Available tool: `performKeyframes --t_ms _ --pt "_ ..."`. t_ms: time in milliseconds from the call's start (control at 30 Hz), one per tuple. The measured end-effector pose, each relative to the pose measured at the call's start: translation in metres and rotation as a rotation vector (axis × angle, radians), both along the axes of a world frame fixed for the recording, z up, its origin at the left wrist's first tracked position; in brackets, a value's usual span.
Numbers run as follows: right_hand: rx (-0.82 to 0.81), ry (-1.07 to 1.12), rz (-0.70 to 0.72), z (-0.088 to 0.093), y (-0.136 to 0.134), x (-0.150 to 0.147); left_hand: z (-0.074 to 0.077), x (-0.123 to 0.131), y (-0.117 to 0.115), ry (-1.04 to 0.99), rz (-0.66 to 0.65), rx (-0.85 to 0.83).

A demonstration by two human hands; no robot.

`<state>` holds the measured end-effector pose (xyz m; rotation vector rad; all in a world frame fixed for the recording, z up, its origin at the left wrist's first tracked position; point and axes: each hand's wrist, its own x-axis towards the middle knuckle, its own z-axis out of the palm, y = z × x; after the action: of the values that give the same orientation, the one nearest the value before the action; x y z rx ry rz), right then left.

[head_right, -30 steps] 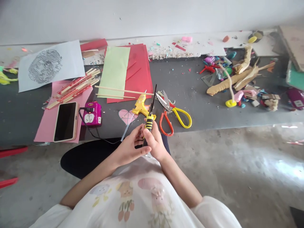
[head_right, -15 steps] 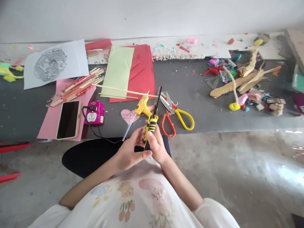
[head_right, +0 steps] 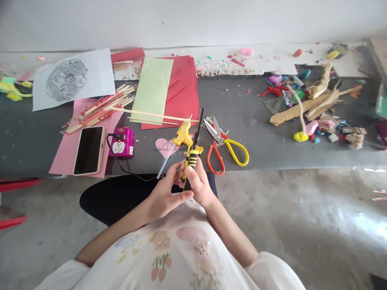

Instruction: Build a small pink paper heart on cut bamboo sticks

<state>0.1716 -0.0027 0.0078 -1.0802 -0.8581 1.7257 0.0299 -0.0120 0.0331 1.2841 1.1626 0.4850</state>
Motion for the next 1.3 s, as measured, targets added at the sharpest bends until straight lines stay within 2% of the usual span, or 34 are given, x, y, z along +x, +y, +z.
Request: performKeyframes --t_ms 67,133,200,300,367,433,533,667,733,767,867,967,1100,1167,1300 --pt "-0.022 -0.057 0.010 -0.002 0.003 0.003 0.002 -0.002 0.004 0.031 -0.074 -0.004" --pt "-0.019 -0.115 0.021 -0.005 0.005 0.009 0.004 -0.006 0.010 0.104 -0.115 0.101" --pt "0.003 -0.149 0.059 -0.006 0.007 0.016 0.008 -0.012 0.018 0.256 -0.014 0.378" --pt "0.023 -0.136 0.142 -0.005 0.004 0.025 0.013 -0.023 0.036 0.543 0.222 0.947" --pt "0.013 -0.105 0.184 -0.003 -0.001 0.027 0.016 -0.029 0.048 0.675 0.202 1.195" --pt "-0.012 -0.076 0.214 0.000 -0.009 0.025 0.018 -0.033 0.058 0.763 0.120 1.287" --pt "-0.039 -0.017 0.243 0.002 -0.021 0.018 0.019 -0.035 0.063 0.831 0.053 1.302" --pt "-0.002 -0.054 0.234 0.003 -0.028 0.011 0.018 -0.035 0.052 0.771 0.118 1.329" --pt "0.042 -0.218 0.202 0.004 -0.026 0.010 0.017 -0.033 0.043 0.668 0.153 1.283" --pt "0.060 -0.326 0.184 0.004 -0.024 0.010 0.017 -0.032 0.039 0.606 0.148 1.199" --pt "0.085 -0.652 0.147 0.008 -0.015 0.008 0.016 -0.027 0.028 0.396 0.080 0.748" --pt "0.125 -0.853 0.110 0.014 -0.006 0.004 0.014 -0.019 0.024 0.152 0.042 0.325" --pt "0.186 -0.856 0.135 0.017 0.000 0.002 0.005 -0.007 0.021 -0.240 0.157 -0.082" --pt "0.176 -0.825 0.134 0.014 0.001 0.003 -0.001 -0.001 0.020 -0.365 0.213 -0.223" --pt "0.116 -0.777 0.085 0.000 0.001 0.006 -0.012 0.008 0.017 -0.361 0.288 -0.234"
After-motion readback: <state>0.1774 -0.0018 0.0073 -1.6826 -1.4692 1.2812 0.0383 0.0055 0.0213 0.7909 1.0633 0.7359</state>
